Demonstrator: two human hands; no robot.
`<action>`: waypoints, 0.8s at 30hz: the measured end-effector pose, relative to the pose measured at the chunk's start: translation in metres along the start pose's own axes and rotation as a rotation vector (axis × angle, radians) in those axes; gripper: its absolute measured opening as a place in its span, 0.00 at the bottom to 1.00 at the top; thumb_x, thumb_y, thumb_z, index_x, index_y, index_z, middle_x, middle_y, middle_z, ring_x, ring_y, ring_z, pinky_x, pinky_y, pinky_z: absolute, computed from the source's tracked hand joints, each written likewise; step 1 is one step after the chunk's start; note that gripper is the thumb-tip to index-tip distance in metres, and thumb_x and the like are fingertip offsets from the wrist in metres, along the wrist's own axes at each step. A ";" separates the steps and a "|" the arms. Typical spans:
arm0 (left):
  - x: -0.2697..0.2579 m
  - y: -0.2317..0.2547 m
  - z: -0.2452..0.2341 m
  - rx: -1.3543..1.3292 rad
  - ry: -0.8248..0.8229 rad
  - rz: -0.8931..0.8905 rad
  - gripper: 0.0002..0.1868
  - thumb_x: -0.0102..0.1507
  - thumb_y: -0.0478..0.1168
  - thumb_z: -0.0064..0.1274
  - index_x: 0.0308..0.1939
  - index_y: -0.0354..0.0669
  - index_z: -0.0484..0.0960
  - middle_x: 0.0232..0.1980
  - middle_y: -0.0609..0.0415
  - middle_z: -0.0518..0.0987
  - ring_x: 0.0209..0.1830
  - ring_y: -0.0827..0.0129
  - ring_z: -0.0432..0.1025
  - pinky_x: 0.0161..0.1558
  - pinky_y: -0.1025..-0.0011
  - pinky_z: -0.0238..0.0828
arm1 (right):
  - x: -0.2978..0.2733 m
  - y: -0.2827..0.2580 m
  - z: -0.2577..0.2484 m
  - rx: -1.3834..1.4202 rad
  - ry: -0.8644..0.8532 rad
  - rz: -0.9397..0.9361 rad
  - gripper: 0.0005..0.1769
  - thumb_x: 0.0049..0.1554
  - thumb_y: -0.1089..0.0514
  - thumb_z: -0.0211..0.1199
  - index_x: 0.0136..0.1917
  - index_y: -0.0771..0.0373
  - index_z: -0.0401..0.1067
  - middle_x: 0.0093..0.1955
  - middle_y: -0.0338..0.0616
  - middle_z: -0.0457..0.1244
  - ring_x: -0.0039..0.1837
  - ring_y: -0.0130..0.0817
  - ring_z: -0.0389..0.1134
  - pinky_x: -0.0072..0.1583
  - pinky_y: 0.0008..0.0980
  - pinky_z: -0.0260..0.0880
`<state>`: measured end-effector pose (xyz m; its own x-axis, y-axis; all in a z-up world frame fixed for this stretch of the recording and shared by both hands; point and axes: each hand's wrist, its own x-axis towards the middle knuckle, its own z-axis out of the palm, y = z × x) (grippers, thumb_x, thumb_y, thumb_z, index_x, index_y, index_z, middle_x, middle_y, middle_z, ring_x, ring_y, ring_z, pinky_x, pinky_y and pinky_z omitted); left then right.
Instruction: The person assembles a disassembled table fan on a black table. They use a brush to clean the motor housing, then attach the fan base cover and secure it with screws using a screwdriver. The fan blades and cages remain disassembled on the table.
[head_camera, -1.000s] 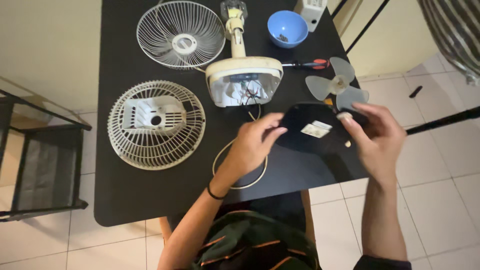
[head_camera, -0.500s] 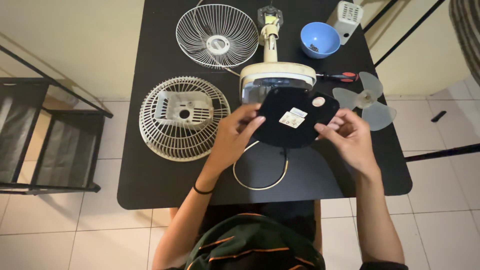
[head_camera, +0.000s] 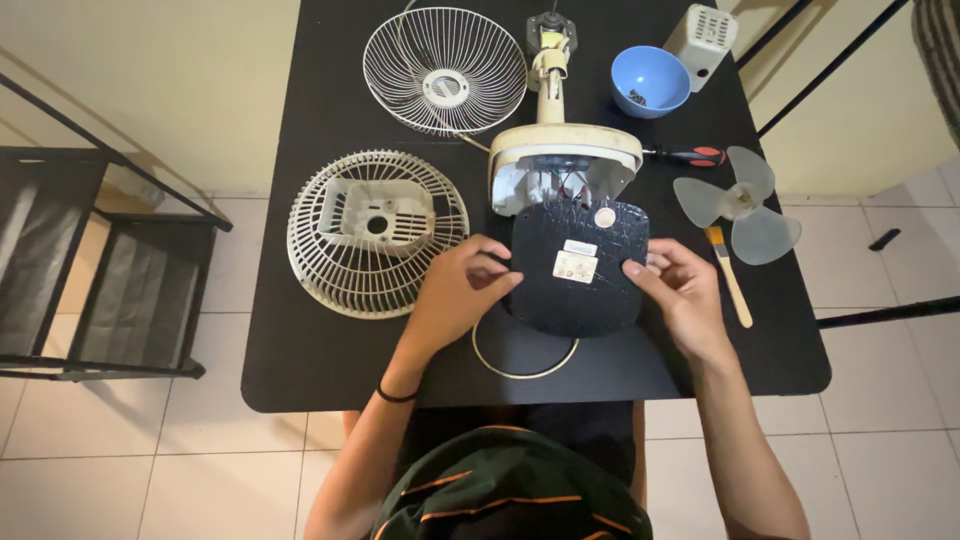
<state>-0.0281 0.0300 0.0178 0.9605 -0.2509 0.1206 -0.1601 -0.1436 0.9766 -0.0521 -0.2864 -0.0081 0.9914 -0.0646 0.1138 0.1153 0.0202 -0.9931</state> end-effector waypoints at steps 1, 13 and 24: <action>-0.001 -0.001 -0.002 0.019 0.009 -0.025 0.17 0.59 0.41 0.65 0.48 0.37 0.80 0.36 0.53 0.86 0.33 0.76 0.80 0.37 0.76 0.76 | 0.001 0.001 0.000 0.015 -0.013 -0.008 0.12 0.58 0.70 0.69 0.55 0.66 0.73 0.45 0.29 0.60 0.48 0.16 0.60 0.52 0.19 0.61; -0.003 0.024 0.008 0.059 0.211 0.111 0.15 0.66 0.41 0.58 0.54 0.39 0.81 0.46 0.51 0.85 0.39 0.71 0.79 0.41 0.74 0.77 | 0.001 -0.065 -0.048 0.405 0.267 -0.244 0.09 0.72 0.60 0.59 0.63 0.65 0.72 0.59 0.44 0.69 0.60 0.34 0.72 0.65 0.34 0.75; -0.016 0.051 0.055 -0.289 -0.320 0.304 0.31 0.64 0.42 0.65 0.69 0.38 0.72 0.59 0.49 0.82 0.56 0.73 0.76 0.59 0.74 0.73 | -0.020 -0.089 -0.007 -0.540 -0.180 -0.162 0.17 0.44 0.70 0.78 0.48 0.69 0.79 0.44 0.45 0.72 0.45 0.26 0.72 0.48 0.22 0.73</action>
<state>-0.0640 -0.0256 0.0561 0.7554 -0.5268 0.3897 -0.3077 0.2399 0.9207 -0.0827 -0.2935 0.0775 0.9642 0.1467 0.2211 0.2650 -0.4894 -0.8308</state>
